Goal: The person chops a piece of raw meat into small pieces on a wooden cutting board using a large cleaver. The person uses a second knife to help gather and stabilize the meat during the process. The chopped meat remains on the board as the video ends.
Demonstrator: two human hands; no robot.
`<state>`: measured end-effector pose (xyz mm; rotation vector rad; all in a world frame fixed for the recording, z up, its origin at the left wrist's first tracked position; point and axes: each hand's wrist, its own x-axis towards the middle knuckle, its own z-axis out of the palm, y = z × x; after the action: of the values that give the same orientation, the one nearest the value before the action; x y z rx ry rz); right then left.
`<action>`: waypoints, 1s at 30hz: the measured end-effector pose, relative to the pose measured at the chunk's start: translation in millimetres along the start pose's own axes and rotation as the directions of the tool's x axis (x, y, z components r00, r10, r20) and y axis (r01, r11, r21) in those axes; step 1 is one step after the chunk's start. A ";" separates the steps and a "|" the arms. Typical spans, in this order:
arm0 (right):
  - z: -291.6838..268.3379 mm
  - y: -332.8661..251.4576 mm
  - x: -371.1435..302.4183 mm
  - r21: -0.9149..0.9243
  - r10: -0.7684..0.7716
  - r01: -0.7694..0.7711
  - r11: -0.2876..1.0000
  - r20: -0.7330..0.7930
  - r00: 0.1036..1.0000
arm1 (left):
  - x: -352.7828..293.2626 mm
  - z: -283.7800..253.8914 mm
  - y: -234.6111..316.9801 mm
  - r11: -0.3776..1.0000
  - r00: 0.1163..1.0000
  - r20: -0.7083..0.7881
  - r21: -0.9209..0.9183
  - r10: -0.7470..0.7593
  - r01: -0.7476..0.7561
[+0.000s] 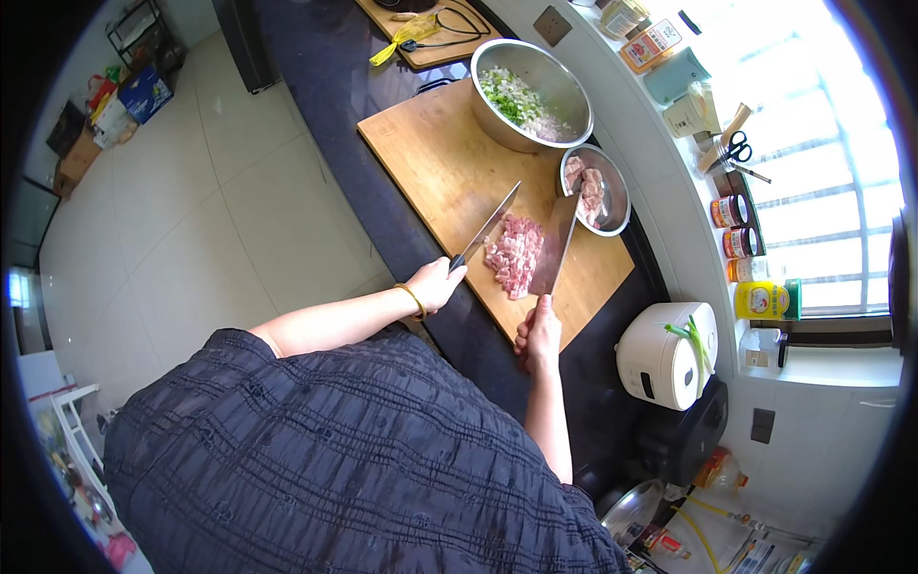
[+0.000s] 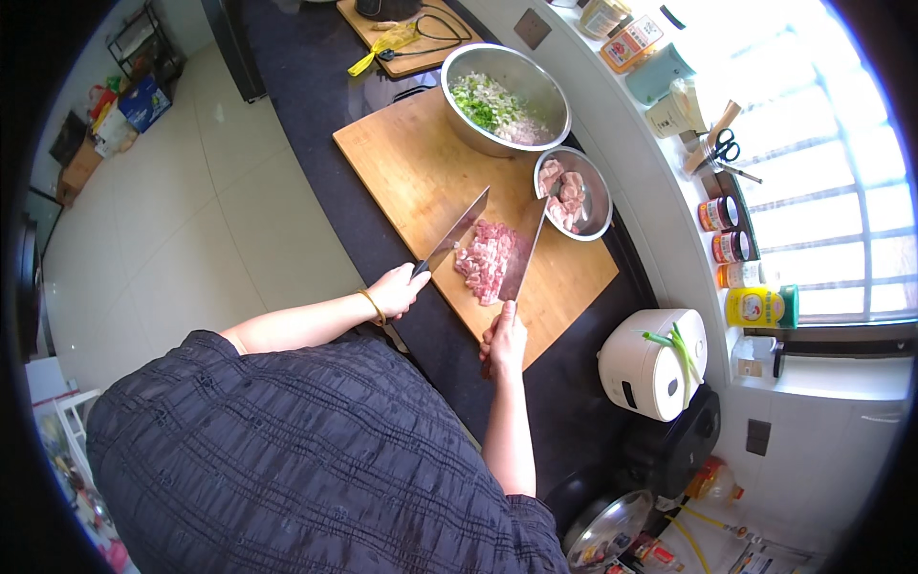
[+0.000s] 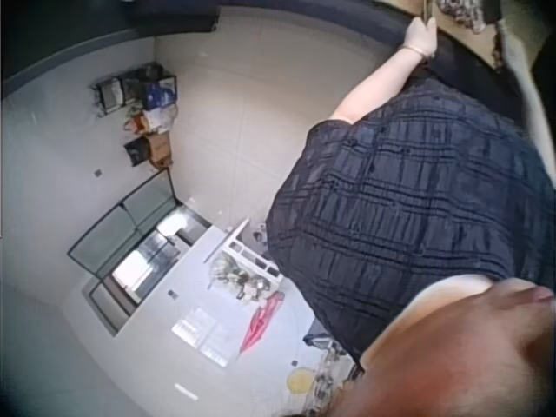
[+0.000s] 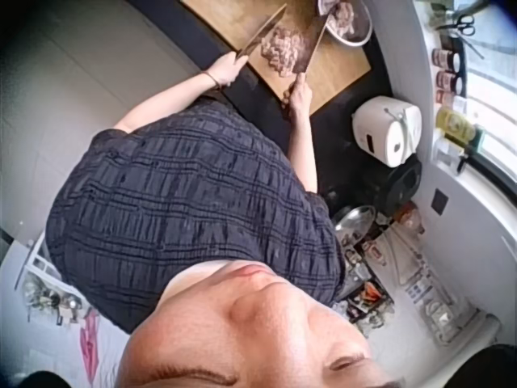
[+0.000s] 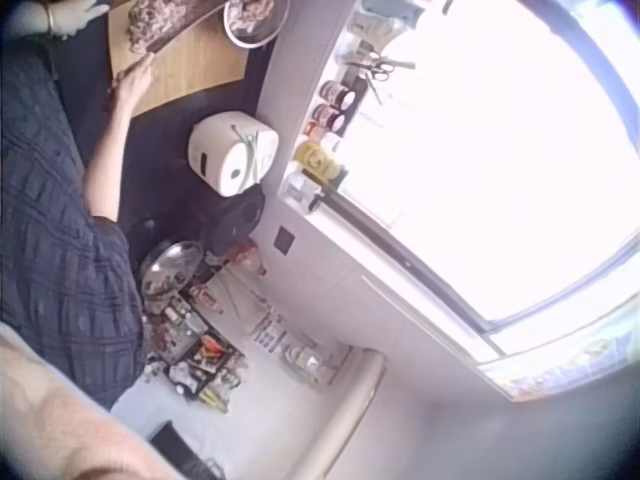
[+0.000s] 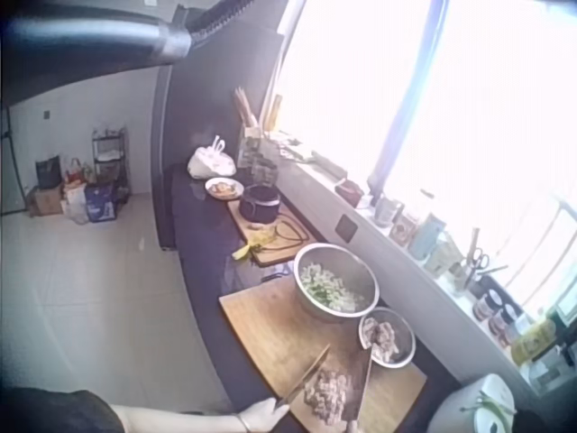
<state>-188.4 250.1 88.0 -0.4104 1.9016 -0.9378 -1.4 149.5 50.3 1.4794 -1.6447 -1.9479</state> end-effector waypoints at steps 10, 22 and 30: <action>3.0 5.9 -0.8 0.050 -0.037 0.040 0.998 -0.055 0.998 | -0.6 0.4 0.1 1.000 1.000 -0.007 0.011 0.014 -0.014; 1.9 18.9 10.3 -0.039 0.037 -0.038 0.999 -0.036 0.999 | 1.8 1.4 2.1 1.000 1.000 0.002 0.022 0.009 -0.009; 3.8 17.9 9.6 -0.102 0.033 -0.038 0.994 -0.045 0.998 | 3.5 4.2 -2.9 0.997 0.998 -0.021 0.049 0.055 -0.054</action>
<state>-188.1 254.1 67.7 -0.4185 1.9960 -0.8337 -5.0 150.8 45.5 1.4518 -1.7154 -1.8691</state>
